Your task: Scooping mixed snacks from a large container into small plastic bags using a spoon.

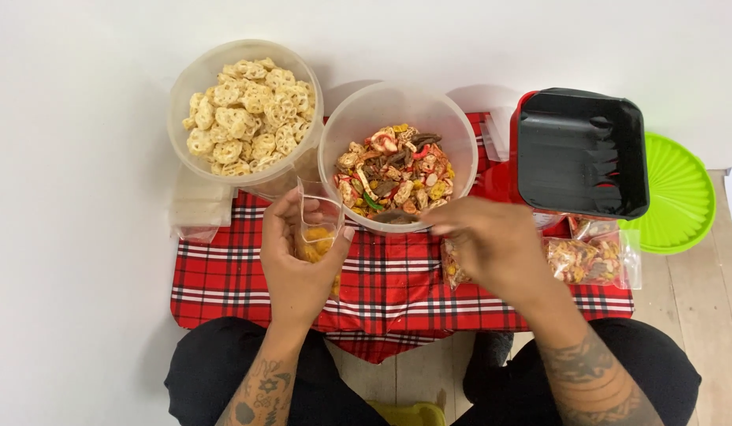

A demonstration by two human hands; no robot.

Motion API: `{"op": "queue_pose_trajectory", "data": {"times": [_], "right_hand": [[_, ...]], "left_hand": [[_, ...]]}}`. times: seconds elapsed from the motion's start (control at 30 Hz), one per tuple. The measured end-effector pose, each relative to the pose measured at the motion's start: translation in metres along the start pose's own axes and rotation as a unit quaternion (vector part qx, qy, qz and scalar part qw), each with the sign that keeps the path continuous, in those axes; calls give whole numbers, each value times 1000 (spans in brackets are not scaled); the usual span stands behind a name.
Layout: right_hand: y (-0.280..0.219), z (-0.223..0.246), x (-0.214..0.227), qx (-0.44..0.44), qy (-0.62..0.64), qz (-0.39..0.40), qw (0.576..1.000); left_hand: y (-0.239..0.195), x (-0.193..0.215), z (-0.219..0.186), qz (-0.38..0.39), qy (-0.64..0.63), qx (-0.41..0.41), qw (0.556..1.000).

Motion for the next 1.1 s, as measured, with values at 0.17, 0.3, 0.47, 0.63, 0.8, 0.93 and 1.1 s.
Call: {"op": "queue_pose_trajectory", "data": {"times": [0.17,0.3,0.47,0.63,0.8,0.93,1.1], "right_hand": [[-4,-11,-32,18,-147,79,986],[-6,-23,-34,6,-247,45,968],[-3,-41,-9,-18,-223,-85,971],[5,-12,19,-31,-180,-121,976],[6,1,33,-79,-141,8,987],[10,9,29,-71,-149,74,984],[17,9,0,-79,-252,199,944]], "left_hand": [[-1,-3,1,6,0,3,1000],[1,0,2,9,8,11,1000],[1,0,-1,9,3,9,1000],[-1,1,-5,15,-3,9,1000],[-5,2,-10,21,0,9,1000],[-5,2,-10,30,12,7,999],[0,-4,-1,22,5,13,1000]]}}
Point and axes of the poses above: each hand's wrist, its own y-axis towards the middle knuckle, its own x-axis out of the back of the hand, z = x × y, the point moved 2 cm from there along y, towards the middle knuckle, and after that the axes turned 8 degrees about z, right-handed, at the moved point
